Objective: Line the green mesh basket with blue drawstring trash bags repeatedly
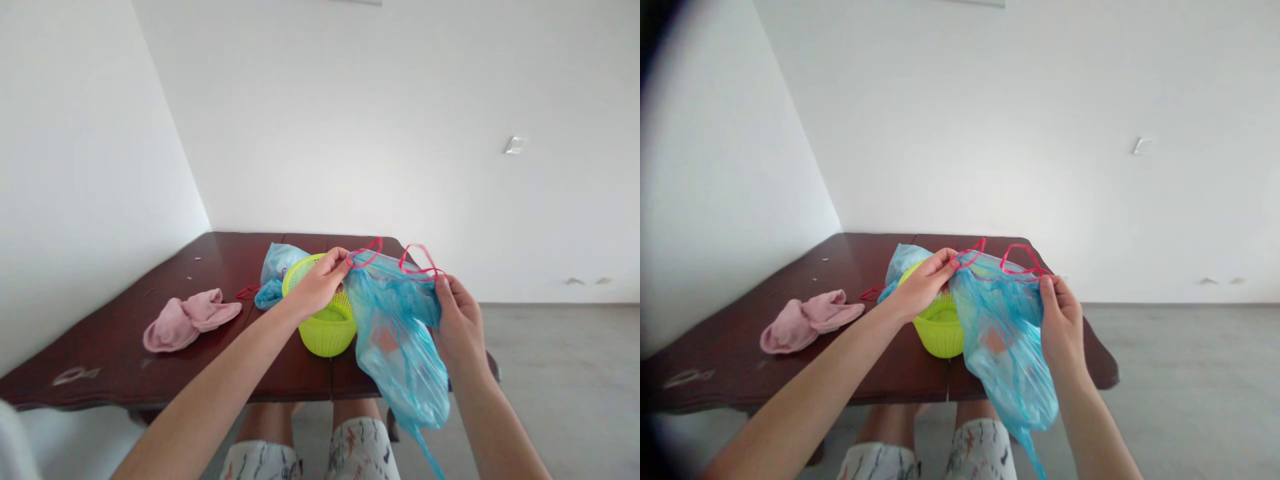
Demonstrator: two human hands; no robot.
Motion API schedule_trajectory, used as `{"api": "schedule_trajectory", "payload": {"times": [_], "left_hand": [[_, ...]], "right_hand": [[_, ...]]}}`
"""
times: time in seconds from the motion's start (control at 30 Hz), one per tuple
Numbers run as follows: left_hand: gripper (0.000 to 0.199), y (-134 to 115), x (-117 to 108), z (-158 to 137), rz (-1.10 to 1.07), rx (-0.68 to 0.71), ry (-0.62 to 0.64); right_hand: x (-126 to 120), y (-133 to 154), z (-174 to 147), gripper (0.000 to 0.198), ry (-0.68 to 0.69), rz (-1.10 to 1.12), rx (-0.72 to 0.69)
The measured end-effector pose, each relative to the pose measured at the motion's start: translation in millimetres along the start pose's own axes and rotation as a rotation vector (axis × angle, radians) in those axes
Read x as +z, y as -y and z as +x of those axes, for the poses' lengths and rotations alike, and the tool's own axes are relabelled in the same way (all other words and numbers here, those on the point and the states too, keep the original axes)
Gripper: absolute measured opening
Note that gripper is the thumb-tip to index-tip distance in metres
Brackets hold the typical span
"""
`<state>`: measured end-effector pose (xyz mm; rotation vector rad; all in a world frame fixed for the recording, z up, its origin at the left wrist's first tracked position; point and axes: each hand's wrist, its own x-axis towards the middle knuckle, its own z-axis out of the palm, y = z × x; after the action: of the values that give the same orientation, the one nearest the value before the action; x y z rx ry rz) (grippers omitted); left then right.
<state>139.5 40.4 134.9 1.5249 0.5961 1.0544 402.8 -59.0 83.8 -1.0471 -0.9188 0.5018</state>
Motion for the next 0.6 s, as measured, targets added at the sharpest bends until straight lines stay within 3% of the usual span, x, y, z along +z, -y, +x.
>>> {"api": "schedule_trajectory", "payload": {"times": [0.13,0.23,0.3,0.37,0.47,0.6], "left_hand": [[0.033,-3.0,-0.5,-0.2,-0.447,-0.193,-0.016],[0.041,-5.7,2.0,-2.3,-0.524,-0.203,0.014],[0.053,-8.2,4.1,-4.8,-0.388,-0.147,0.056],[0.06,-11.3,5.6,-7.4,-0.088,-0.059,0.114],[0.048,-17.4,5.5,-10.5,0.386,0.104,0.143],[0.033,-28.9,3.4,-15.3,0.666,0.223,0.094]], "right_hand": [[-5.5,-12.9,9.9,0.057,-0.148,0.284,0.205],[-10.4,-16.0,16.1,0.058,-0.175,0.285,0.217],[-11.5,-11.1,18.7,0.057,-0.181,0.221,0.18],[-10.4,0.1,20.4,0.059,-0.146,0.172,0.156],[-11.2,23.2,23.7,0.06,-0.02,0.158,0.14],[-33.2,50.0,31.3,0.053,0.195,0.034,0.089]]}}
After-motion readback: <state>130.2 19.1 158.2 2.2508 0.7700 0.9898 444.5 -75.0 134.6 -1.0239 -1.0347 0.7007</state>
